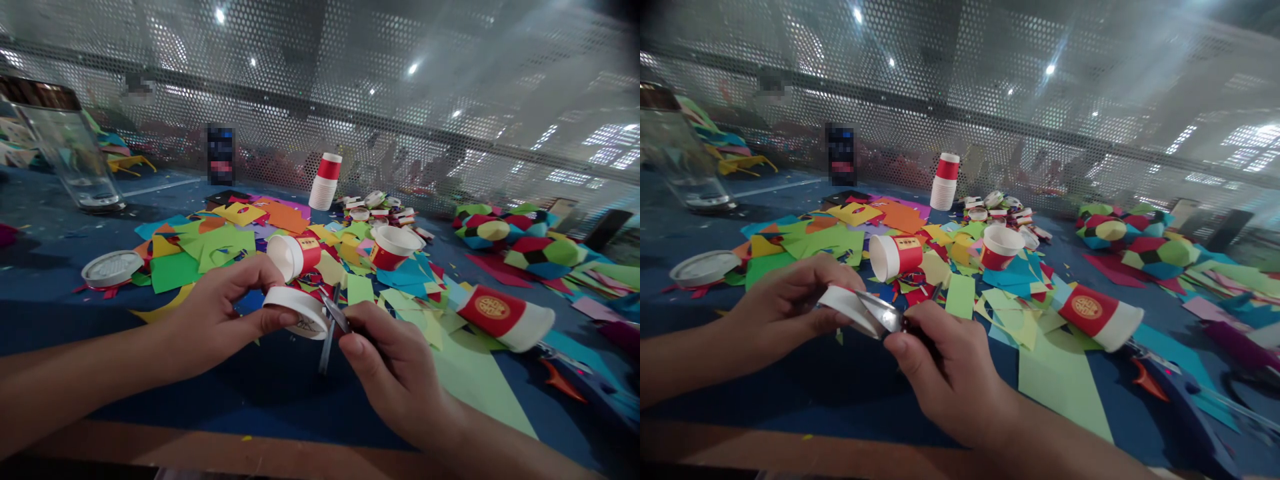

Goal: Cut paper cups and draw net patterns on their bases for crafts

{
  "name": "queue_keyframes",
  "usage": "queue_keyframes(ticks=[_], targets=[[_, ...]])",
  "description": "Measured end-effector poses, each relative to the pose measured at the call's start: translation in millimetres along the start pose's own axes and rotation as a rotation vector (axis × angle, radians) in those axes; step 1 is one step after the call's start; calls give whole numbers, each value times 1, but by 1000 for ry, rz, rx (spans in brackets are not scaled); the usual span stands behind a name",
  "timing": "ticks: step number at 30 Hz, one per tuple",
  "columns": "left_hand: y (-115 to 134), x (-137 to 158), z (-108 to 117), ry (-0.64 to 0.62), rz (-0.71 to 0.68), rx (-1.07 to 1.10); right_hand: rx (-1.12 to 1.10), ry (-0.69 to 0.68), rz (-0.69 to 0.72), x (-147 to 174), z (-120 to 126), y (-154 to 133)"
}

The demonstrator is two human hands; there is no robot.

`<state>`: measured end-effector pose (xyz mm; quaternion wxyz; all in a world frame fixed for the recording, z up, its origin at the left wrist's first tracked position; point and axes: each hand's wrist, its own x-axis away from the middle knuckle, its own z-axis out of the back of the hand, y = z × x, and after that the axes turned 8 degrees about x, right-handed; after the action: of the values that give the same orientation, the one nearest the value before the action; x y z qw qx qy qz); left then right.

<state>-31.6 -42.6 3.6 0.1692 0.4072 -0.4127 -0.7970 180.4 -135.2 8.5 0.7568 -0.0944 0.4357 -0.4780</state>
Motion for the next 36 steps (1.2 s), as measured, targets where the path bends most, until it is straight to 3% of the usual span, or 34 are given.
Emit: queue_keyframes(ticks=[6, 9, 11, 14, 17, 20, 25, 27, 30, 36], targets=[[-1, -4, -1, 3, 118, 20, -3, 38, -63, 1, 3, 2], [-4, -10, 7, -106, 264, 13, -134, 180, -181, 0, 9, 12], [-7, -16, 15, -154, 306, -103, -252, 312, -238, -2, 12, 19], [-10, -24, 28, -50, 230, -300, -350, 437, -289, -7, 16, 27], [-11, -29, 37, 28, 227, -295, -365, 467, -301, -11, 16, 30], [-8, -32, 42, -65, 317, -134, -368, 466, -307, -12, 14, 31], [3, -29, 51, -455, 564, -117, -383, 446, -324, -10, 14, 32], [1, -28, 51, -471, 500, -233, -387, 431, -338, -10, 14, 34], [-7, -28, 47, -314, 299, -373, -389, 426, -353, -11, 14, 35], [6, -15, 35, -157, 34, -389, -377, 443, -382, -11, 16, 33]])
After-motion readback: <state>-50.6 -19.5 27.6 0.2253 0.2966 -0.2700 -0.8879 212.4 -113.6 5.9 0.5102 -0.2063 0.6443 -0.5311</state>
